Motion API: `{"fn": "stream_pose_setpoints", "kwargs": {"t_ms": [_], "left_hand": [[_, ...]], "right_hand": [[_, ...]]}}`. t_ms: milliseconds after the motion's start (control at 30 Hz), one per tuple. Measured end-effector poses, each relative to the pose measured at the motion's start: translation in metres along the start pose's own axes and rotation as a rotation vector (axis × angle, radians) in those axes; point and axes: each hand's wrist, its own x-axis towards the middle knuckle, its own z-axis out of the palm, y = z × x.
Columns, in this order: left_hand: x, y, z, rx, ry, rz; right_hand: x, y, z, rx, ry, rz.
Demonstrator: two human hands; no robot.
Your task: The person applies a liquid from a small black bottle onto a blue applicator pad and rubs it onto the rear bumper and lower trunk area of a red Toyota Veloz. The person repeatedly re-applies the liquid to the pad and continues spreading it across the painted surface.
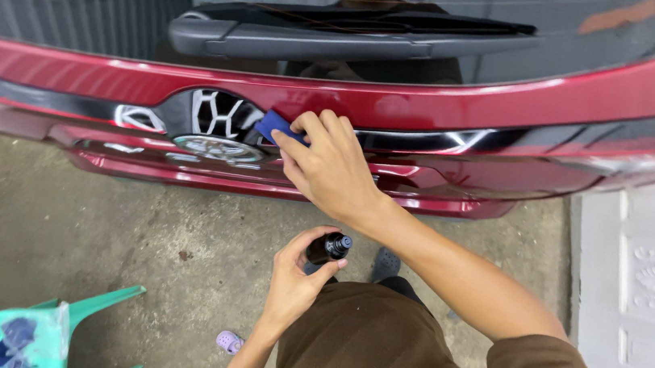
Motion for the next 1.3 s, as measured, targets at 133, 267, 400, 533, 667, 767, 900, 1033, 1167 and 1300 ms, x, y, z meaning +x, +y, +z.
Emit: {"fn": "stream_pose_setpoints", "kwargs": {"t_ms": [133, 267, 400, 533, 667, 767, 900, 1033, 1167, 1300], "left_hand": [[0.009, 0.005, 0.018, 0.066, -0.090, 0.024], [0.018, 0.012, 0.039, 0.089, -0.178, 0.041], [0.027, 0.019, 0.056, 0.142, -0.241, 0.053], [0.029, 0.023, 0.068, 0.123, -0.285, 0.079], [0.026, 0.025, 0.070, 0.136, -0.278, 0.097], [0.023, 0.026, 0.064, 0.122, -0.242, 0.080], [0.018, 0.026, 0.046, 0.103, -0.186, 0.058], [0.009, 0.019, 0.026, 0.080, -0.094, 0.066], [0.000, 0.009, 0.003, 0.068, -0.001, 0.057], [-0.007, 0.002, -0.016, 0.004, 0.078, 0.043]], "right_hand": [[-0.048, 0.028, -0.055, -0.072, 0.011, 0.136], [-0.120, 0.073, -0.129, -0.212, 0.095, 0.336], [-0.186, 0.130, -0.200, -0.385, 0.219, 0.514], [-0.217, 0.181, -0.251, -0.364, 0.339, 0.745], [-0.216, 0.185, -0.251, -0.441, 0.353, 0.673], [-0.195, 0.152, -0.216, -0.481, 0.248, 0.483], [-0.135, 0.098, -0.153, -0.276, 0.096, 0.282], [-0.063, 0.055, -0.086, -0.099, 0.004, 0.068], [-0.008, 0.024, -0.027, 0.033, 0.003, -0.044], [0.030, 0.009, 0.018, 0.117, 0.056, -0.084]]}}
